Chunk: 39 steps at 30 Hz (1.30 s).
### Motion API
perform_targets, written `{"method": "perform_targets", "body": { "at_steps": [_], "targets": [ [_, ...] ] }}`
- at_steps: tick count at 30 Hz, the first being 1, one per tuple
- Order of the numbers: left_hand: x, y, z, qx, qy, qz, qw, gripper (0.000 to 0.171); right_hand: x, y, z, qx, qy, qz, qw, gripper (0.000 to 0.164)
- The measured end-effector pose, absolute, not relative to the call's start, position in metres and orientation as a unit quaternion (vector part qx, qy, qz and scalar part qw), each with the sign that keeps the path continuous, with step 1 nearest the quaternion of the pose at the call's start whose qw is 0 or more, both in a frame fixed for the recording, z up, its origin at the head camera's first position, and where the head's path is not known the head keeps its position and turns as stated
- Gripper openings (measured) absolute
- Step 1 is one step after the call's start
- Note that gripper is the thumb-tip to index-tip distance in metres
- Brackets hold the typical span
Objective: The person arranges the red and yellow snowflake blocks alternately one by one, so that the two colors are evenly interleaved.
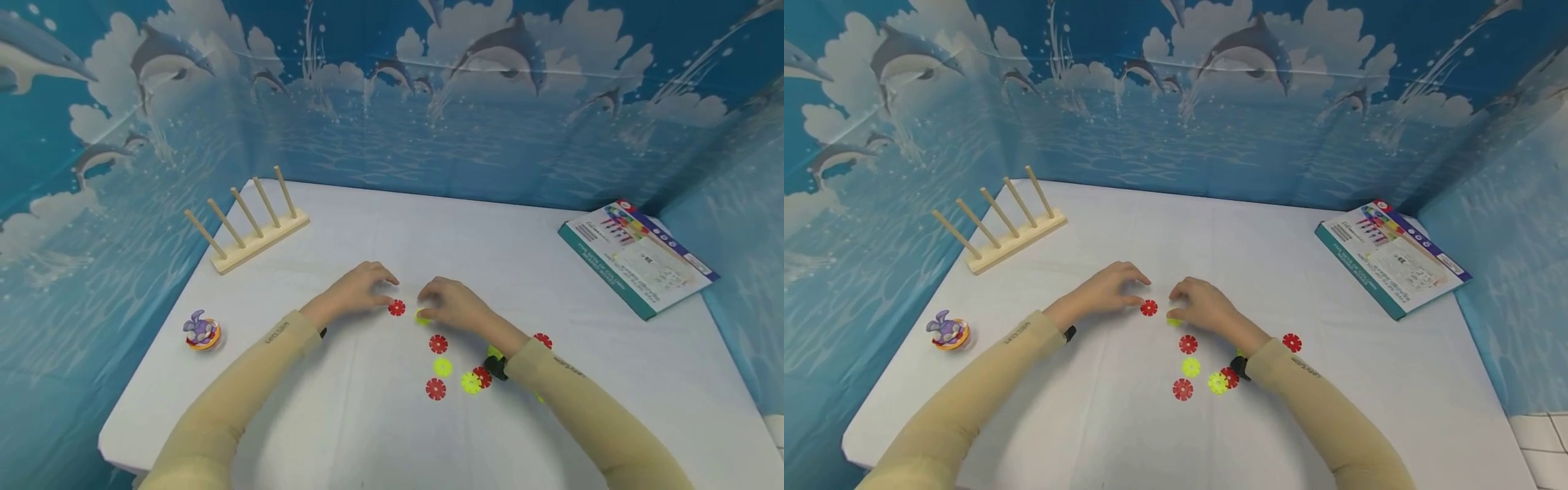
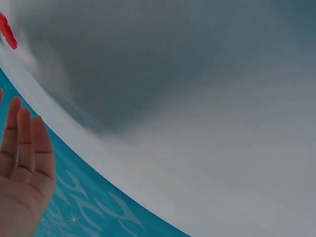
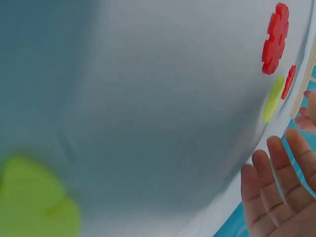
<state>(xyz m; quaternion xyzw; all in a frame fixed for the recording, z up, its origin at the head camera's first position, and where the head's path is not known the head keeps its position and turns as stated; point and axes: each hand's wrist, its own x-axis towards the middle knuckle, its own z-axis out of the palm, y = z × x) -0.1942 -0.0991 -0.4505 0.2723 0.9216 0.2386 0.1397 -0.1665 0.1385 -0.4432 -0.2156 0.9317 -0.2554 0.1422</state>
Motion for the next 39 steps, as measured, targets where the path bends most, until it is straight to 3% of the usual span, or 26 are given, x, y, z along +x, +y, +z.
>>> {"method": "perform_targets", "body": {
  "at_steps": [13,25,39],
  "targets": [
    [-0.188,-0.077,-0.457,0.281,0.914,0.217,0.198,0.024,-0.171,0.128,-0.447,-0.193,0.926,-0.245,0.215,0.032],
    [-0.196,-0.085,-0.457,0.257,0.903,0.270,0.214,0.022,-0.177,0.124,-0.444,-0.170,0.913,-0.268,0.258,0.021],
    [-0.226,-0.124,-0.453,0.138,0.914,0.313,0.220,0.019,-0.218,0.091,-0.442,-0.106,0.896,-0.352,0.250,0.015]
  ]
}}
